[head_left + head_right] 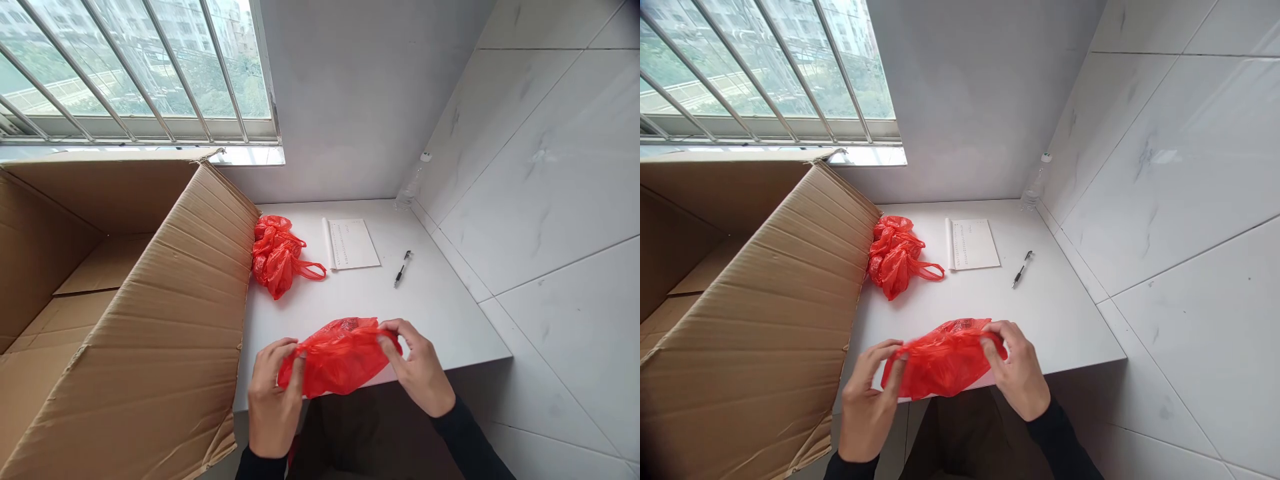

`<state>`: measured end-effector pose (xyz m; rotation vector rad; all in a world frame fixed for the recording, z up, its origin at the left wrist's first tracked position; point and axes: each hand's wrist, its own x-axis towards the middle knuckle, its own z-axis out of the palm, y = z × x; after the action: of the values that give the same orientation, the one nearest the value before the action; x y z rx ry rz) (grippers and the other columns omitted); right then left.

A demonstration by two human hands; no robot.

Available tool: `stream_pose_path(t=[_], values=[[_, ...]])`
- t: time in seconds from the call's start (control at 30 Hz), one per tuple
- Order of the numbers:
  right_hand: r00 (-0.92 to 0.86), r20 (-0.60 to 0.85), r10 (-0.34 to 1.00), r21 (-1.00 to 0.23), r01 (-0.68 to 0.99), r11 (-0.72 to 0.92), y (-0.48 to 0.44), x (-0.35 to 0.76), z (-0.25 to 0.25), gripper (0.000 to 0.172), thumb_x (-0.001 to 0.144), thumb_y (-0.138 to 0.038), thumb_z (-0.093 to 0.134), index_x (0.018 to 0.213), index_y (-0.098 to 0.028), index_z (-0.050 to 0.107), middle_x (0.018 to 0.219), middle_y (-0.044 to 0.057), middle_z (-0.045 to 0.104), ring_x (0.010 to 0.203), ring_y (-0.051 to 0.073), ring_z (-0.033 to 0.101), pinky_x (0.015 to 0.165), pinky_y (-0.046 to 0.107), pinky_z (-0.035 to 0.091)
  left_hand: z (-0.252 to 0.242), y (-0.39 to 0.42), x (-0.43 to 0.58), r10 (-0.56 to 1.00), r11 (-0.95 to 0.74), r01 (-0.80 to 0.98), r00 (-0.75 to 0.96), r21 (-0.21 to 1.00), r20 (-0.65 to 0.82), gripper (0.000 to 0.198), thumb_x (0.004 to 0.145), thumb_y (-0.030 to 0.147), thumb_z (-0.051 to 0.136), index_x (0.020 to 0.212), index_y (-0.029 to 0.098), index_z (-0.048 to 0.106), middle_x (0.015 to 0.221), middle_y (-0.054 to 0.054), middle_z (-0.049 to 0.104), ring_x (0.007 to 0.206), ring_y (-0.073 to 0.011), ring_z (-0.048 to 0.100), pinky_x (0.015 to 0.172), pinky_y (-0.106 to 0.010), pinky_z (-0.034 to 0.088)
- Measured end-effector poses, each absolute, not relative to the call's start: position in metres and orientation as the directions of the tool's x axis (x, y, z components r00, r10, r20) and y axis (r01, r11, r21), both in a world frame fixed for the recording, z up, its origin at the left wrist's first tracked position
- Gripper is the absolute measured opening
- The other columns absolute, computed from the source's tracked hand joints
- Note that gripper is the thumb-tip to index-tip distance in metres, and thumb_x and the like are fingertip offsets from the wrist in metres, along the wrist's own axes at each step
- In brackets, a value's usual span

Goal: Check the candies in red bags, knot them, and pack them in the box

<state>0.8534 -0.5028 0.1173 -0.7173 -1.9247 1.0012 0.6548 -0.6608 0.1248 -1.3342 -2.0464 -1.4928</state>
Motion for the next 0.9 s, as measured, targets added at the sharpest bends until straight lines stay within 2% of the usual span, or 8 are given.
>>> stream_pose_path(t=[0.17,0.3,0.37,0.47,0.57,0.67,0.73,0.9], values=[[-0.375,0.346,0.86,-0.923,0.027,0.384,-0.498,0.866,0.116,0.029,0.097,-0.05,0.054,0.111,-0.025,0.056,0.109,0.005,0.065,0.103,0.022,0.062,0.09,0.035,0.051,0.133,-0.672,0.658,0.385,0.039,0.717,-0.653,0.696,0.652,0.019,0.096,0.03,0.058,0.113,0.025,0.065,0.111,-0.004,0.068,0.103,-0.0217,0.065,0.095,-0.035,0.049],[-0.44,0.312,0.842,-0.933,0.025,0.358,-0.506,0.864,0.121,0.037,0.093,-0.051,0.059,0.122,-0.029,0.053,0.121,0.005,0.062,0.114,0.024,0.059,0.096,0.04,0.05,0.147,-0.673,0.677,0.452,-0.013,0.755,-0.581,0.656,0.677,0.03,0.09,0.027,0.065,0.12,0.03,0.067,0.121,-0.005,0.062,0.113,-0.0224,0.06,0.1,-0.035,0.046],[-0.409,0.329,0.851,-0.928,0.027,0.372,-0.513,0.864,0.125,0.038,0.092,-0.049,0.063,0.123,-0.031,0.054,0.126,0.005,0.059,0.118,0.025,0.057,0.098,0.043,0.049,0.153,-0.676,0.684,0.434,-0.014,0.798,-0.538,0.603,0.723,0.029,0.086,0.026,0.07,0.115,0.031,0.073,0.114,-0.005,0.058,0.107,-0.0226,0.06,0.094,-0.034,0.048],[-0.221,0.488,0.844,-0.868,-0.02,0.496,-0.526,0.868,0.133,0.047,0.087,-0.039,0.071,0.129,-0.031,0.051,0.132,0.006,0.053,0.126,0.026,0.052,0.106,0.047,0.044,0.158,-0.685,0.691,0.413,-0.02,0.79,-0.552,0.613,0.725,0.023,0.084,0.025,0.072,0.106,0.031,0.078,0.089,-0.002,0.058,0.082,-0.0188,0.058,0.078,-0.03,0.049],[-0.074,0.696,0.714,-0.717,-0.128,0.685,-0.545,0.875,0.144,0.045,0.085,-0.021,0.071,0.126,-0.028,0.054,0.121,0.006,0.055,0.116,0.022,0.055,0.1,0.039,0.048,0.159,-0.695,0.698,0.498,-0.047,0.559,-0.705,0.828,0.505,0.022,0.086,0.033,0.071,0.106,0.029,0.078,0.078,-0.001,0.067,0.066,-0.0158,0.058,0.067,-0.026,0.049],[-0.261,0.791,0.553,-0.608,-0.248,0.754,-0.563,0.875,0.155,0.034,0.088,-0.01,0.062,0.117,-0.027,0.058,0.098,0.001,0.061,0.088,0.015,0.06,0.077,0.027,0.053,0.162,-0.699,0.706,0.553,-0.076,0.285,-0.785,0.955,0.279,0.028,0.084,0.045,0.072,0.107,0.027,0.074,0.091,-0.003,0.074,0.074,-0.0172,0.065,0.069,-0.024,0.053],[-0.421,0.775,0.472,-0.597,-0.242,0.765,-0.569,0.872,0.161,0.026,0.09,-0.011,0.06,0.111,-0.027,0.06,0.087,-0.001,0.064,0.076,0.013,0.06,0.069,0.025,0.052,0.164,-0.699,0.711,0.565,-0.108,0.198,-0.794,0.974,0.224,0.031,0.082,0.049,0.073,0.104,0.027,0.071,0.1,-0.004,0.074,0.086,-0.0194,0.067,0.076,-0.024,0.054],[-0.471,0.708,0.527,-0.657,-0.164,0.736,-0.566,0.873,0.164,0.018,0.089,-0.016,0.058,0.103,-0.028,0.062,0.09,-0.003,0.068,0.079,0.012,0.066,0.072,0.022,0.055,0.166,-0.699,0.721,0.567,-0.132,0.164,-0.796,0.978,0.21,0.032,0.087,0.057,0.063,0.089,0.025,0.063,0.085,-0.001,0.065,0.077,-0.0155,0.061,0.07,-0.021,0.05]])
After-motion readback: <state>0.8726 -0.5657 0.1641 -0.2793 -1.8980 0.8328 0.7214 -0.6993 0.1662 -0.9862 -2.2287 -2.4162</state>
